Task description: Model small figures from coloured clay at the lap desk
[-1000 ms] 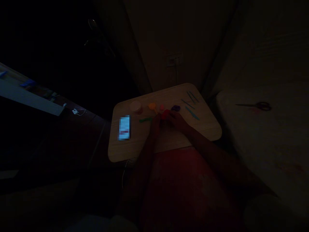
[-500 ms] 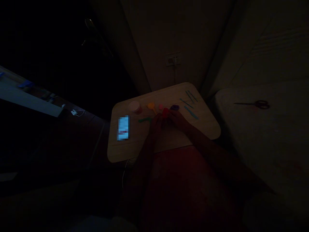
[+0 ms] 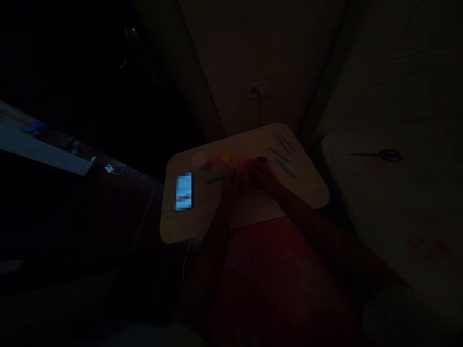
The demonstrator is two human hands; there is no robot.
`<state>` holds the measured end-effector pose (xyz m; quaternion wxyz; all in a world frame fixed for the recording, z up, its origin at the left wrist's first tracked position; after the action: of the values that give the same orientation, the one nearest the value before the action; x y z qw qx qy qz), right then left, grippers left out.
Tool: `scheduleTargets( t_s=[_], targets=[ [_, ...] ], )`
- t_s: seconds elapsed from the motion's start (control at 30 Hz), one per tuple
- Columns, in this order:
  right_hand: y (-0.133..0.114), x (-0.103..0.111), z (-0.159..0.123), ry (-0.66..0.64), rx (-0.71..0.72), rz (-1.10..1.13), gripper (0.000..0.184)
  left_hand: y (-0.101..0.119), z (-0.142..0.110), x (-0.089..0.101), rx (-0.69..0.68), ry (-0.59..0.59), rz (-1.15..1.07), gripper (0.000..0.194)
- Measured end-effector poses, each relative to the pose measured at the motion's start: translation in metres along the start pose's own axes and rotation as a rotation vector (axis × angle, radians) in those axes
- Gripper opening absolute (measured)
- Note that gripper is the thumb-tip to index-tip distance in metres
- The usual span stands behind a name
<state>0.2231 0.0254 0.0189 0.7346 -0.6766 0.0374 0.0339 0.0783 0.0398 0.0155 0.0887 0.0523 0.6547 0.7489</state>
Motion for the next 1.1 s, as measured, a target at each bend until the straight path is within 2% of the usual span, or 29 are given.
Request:
scheduleTargets(
  t_s=[0.13,0.47,0.63,0.83,1.1],
  targets=[
    [-0.002,-0.002,-0.001,-0.011,0.003,0.031,0.062,0.0,0.001,0.002,-0.009,0.028,0.041,0.064],
    [0.003,-0.003,0.0,-0.074,-0.037,0.087,0.047,0.018,0.0,0.004,-0.101,0.074,0.136,0.064],
    [0.002,-0.003,-0.002,-0.069,-0.015,0.053,0.044,0.021,-0.004,0.001,-0.134,0.03,0.235,0.065],
    [-0.003,0.001,-0.001,0.019,0.086,-0.052,0.04,0.015,-0.005,-0.001,-0.156,-0.028,0.268,0.06],
    [-0.01,-0.002,-0.001,-0.058,0.13,-0.122,0.047,0.01,0.0,0.001,-0.128,-0.051,0.26,0.058]
  ],
)
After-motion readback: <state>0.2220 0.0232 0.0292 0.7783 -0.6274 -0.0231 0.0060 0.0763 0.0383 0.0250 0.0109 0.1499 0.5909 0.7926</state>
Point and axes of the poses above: each hand's wrist, its own z-axis towards the middle knuckle, its own x-axis out of the back of the hand, y = z × x, the point moved 6 cm from there along z, towards the middle knuckle, and after that the axes turned 1 degree about -y, right-handed, at the moved point
